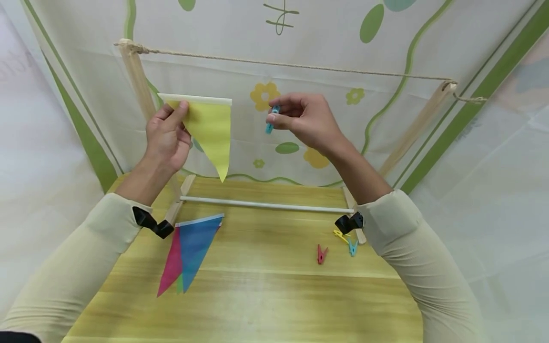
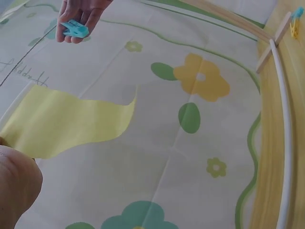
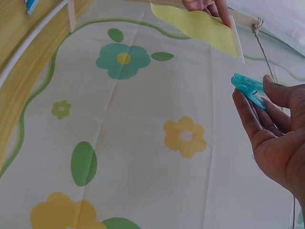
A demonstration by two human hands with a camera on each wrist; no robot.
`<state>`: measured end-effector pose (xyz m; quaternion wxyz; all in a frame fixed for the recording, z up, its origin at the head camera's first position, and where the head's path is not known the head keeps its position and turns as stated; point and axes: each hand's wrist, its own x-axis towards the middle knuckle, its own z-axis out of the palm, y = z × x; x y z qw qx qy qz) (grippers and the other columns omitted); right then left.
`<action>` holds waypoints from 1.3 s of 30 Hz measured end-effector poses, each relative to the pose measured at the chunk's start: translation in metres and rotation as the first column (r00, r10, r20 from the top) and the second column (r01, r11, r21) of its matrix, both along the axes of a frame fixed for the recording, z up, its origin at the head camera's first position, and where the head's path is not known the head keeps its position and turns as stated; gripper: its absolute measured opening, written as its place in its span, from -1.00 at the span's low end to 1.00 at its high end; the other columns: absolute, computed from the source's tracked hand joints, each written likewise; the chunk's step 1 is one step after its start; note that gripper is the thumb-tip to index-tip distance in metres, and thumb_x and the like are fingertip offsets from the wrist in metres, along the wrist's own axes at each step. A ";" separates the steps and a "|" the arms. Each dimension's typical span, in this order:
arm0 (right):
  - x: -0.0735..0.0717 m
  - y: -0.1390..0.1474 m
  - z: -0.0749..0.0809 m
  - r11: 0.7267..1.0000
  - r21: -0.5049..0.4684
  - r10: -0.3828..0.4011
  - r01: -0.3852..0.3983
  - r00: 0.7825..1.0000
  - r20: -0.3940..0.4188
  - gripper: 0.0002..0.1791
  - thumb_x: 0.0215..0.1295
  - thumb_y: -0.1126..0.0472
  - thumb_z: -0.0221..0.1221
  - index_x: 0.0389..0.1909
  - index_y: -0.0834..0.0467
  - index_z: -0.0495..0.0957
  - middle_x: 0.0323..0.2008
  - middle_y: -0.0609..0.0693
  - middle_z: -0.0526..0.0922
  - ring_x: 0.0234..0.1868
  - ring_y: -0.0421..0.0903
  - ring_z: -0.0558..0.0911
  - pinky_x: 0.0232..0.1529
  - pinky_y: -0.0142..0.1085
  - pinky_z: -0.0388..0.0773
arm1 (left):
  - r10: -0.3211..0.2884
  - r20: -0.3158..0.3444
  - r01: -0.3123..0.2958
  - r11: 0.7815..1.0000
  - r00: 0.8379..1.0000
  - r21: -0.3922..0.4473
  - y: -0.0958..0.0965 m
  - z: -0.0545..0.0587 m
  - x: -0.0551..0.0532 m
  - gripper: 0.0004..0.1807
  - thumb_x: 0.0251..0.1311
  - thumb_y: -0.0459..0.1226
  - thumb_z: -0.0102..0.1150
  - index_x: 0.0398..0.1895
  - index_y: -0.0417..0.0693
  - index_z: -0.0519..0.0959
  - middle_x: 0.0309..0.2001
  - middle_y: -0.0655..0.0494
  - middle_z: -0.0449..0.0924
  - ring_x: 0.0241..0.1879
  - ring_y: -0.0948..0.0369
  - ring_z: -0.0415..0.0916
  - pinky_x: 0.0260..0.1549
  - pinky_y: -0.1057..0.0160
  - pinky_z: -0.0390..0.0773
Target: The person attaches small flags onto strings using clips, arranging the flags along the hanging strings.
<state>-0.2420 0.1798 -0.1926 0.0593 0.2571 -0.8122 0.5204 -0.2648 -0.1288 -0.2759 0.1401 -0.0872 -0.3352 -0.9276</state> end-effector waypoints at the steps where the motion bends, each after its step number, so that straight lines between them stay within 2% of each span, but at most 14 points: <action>1: 0.000 -0.001 0.001 1.000 -0.005 0.002 -0.002 1.000 -0.002 -0.73 0.52 0.34 0.44 0.16 0.31 0.79 -0.23 -0.07 0.92 -0.20 -0.17 0.91 0.02 -0.36 0.85 | 0.000 0.000 0.000 1.000 1.000 -0.001 0.001 0.002 -0.001 -0.93 0.42 -0.45 0.49 -0.19 -0.21 0.74 -0.17 0.03 0.78 -0.14 0.16 0.76 -0.05 0.32 0.82; 13: -0.002 -0.026 0.026 0.999 -0.003 0.042 -0.042 0.997 -0.070 -0.71 0.54 0.32 0.43 0.19 0.31 0.80 -0.19 -0.05 0.92 -0.15 -0.14 0.91 0.08 -0.36 0.84 | 0.008 -0.029 -0.007 1.000 1.000 0.015 -0.001 0.024 -0.002 -0.92 0.50 -0.49 0.38 -0.23 -0.26 0.71 -0.19 -0.01 0.78 -0.14 0.13 0.77 -0.09 0.31 0.82; 21: 0.000 -0.041 0.038 0.998 0.010 0.064 -0.064 0.993 -0.102 -0.69 0.55 0.29 0.42 0.22 0.30 0.79 -0.18 -0.06 0.92 -0.14 -0.12 0.91 0.08 -0.34 0.85 | 0.017 -0.040 -0.015 0.999 0.999 0.042 -0.006 0.031 0.000 -0.92 0.49 -0.50 0.39 -0.23 -0.28 0.71 -0.20 -0.02 0.78 -0.14 0.13 0.78 -0.06 0.30 0.83; 26: 0.004 -0.047 0.046 0.997 0.024 0.074 -0.071 0.988 -0.133 -0.70 0.54 0.28 0.43 0.20 0.27 0.80 -0.21 -0.08 0.93 -0.16 -0.15 0.91 0.05 -0.37 0.82 | 0.033 -0.051 -0.032 0.999 0.998 0.025 -0.006 0.036 -0.001 -0.91 0.50 -0.48 0.39 -0.24 -0.27 0.71 -0.21 -0.01 0.76 -0.15 0.15 0.76 -0.08 0.32 0.82; 32: 0.006 -0.054 0.057 0.996 0.020 0.086 -0.084 0.982 -0.166 -0.71 0.53 0.28 0.44 0.18 0.27 0.81 -0.22 -0.05 0.92 -0.19 -0.16 0.89 0.05 -0.39 0.79 | 0.041 -0.029 -0.039 0.998 0.999 0.054 -0.004 0.042 -0.003 -0.92 0.50 -0.47 0.40 -0.22 -0.28 0.71 -0.20 -0.04 0.76 -0.16 0.14 0.77 -0.10 0.32 0.83; 39: 0.006 -0.062 0.067 0.998 0.033 0.060 -0.054 0.975 -0.214 -0.73 0.56 0.30 0.42 0.18 0.27 0.80 -0.14 -0.01 0.90 -0.14 -0.18 0.88 0.10 -0.41 0.79 | 0.032 -0.023 -0.030 0.997 0.999 0.067 -0.002 0.048 -0.003 -0.91 0.54 -0.47 0.35 -0.21 -0.28 0.71 -0.21 -0.03 0.77 -0.18 0.13 0.78 -0.13 0.31 0.83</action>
